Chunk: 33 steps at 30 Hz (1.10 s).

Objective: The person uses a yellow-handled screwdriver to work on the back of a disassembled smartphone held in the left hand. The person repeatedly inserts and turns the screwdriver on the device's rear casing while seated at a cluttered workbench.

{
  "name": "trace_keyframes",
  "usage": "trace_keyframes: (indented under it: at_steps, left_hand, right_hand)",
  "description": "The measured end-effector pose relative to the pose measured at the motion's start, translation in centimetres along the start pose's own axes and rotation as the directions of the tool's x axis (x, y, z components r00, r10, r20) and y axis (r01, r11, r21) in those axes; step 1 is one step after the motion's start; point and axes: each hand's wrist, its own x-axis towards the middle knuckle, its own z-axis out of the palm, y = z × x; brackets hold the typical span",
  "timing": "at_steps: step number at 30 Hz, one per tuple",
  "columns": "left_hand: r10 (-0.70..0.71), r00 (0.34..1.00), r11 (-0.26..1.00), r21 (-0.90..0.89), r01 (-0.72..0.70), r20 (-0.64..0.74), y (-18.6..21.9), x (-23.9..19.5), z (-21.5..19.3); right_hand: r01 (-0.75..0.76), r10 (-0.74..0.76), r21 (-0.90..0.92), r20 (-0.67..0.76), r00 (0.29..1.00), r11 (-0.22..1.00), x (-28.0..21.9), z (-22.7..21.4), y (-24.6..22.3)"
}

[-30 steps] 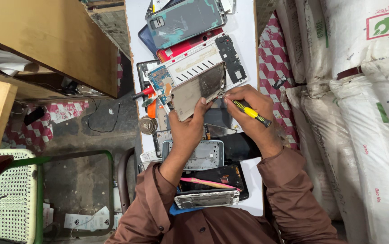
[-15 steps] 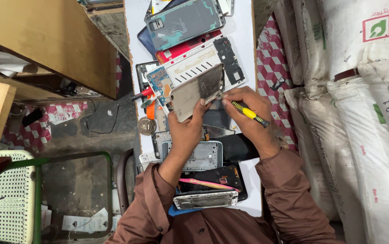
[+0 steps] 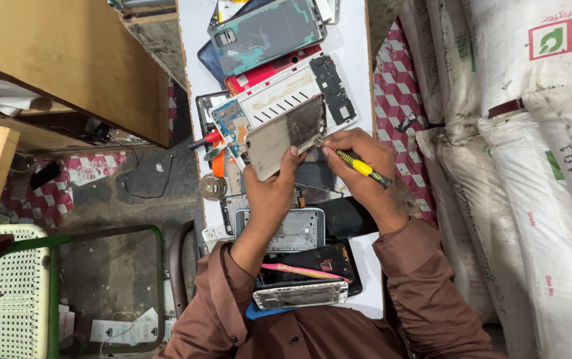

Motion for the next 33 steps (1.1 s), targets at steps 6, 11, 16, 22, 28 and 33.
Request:
trace_keyframes:
  at_steps: [6,11,16,22,28,33]
  left_hand:
    - [-0.005,1.000,1.000,0.022,0.004,0.012,-0.17,-0.01,-0.08]
    - [-0.007,1.000,1.000,0.015,0.007,0.010,-0.02,0.07,0.05]
    - [-0.008,1.000,1.000,0.021,0.008,0.008,0.12,0.06,0.07]
    - [-0.002,1.000,1.000,-0.011,0.002,0.006,0.05,0.06,0.15]
    - [0.000,1.000,0.998,0.059,-0.001,0.004,0.22,0.04,0.03]
    - [-0.007,1.000,1.000,0.025,0.007,0.003,0.28,0.08,0.14]
  right_hand:
    - [0.020,-0.020,-0.021,-0.004,1.000,1.000,-0.01,-0.05,0.09]
    - [0.041,-0.041,-0.030,0.007,0.999,0.999,0.12,-0.08,0.06]
    - [0.068,-0.067,-0.032,0.044,0.997,0.997,0.13,-0.27,-0.17]
    - [0.073,-0.072,-0.037,0.033,0.997,0.997,0.15,-0.26,-0.27]
    - [0.004,-0.004,-0.029,-0.016,1.000,1.000,0.02,0.02,-0.31]
    - [0.086,-0.085,-0.039,0.042,0.996,0.996,0.09,-0.16,-0.29]
